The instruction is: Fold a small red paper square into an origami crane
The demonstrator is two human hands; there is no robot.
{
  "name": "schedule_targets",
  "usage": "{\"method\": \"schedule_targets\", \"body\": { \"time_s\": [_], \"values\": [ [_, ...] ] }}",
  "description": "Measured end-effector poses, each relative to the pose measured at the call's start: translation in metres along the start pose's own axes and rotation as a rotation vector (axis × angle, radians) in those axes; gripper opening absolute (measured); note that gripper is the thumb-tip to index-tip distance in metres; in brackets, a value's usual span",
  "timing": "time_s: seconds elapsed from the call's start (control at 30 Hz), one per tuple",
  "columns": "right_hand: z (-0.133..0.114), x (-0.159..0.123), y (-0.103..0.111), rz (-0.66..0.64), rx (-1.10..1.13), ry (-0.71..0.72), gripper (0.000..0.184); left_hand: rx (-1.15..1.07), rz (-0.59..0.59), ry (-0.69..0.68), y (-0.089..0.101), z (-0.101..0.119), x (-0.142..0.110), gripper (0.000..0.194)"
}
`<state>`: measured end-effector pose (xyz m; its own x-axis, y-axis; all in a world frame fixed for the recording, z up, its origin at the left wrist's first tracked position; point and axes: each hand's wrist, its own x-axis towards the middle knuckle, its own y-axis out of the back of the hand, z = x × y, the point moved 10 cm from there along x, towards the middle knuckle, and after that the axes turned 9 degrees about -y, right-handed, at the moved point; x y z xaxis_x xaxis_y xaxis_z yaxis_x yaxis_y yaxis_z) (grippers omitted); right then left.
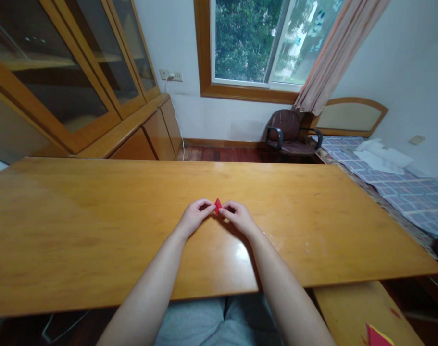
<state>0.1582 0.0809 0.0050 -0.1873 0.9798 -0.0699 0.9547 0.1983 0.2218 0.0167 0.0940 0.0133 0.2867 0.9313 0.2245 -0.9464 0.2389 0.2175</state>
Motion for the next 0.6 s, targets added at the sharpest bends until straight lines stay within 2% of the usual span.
{"method": "schedule_targets", "body": {
  "time_s": [0.2,0.4,0.6],
  "values": [
    [-0.0035,0.0006,0.0033,0.03,-0.007,0.028,0.025,0.017,-0.037,-0.014,-0.0057,0.0025,0.0002,0.023],
    [-0.0022,0.0002,-0.0004,-0.005,-0.108,0.058,0.024,0.043,-0.002,-0.039,-0.003,0.0003,0.0005,0.026],
    [-0.005,0.0001,0.0021,0.034,-0.098,0.071,0.024,0.066,-0.028,-0.053,-0.0047,-0.0023,0.0001,0.026]
  ]
}}
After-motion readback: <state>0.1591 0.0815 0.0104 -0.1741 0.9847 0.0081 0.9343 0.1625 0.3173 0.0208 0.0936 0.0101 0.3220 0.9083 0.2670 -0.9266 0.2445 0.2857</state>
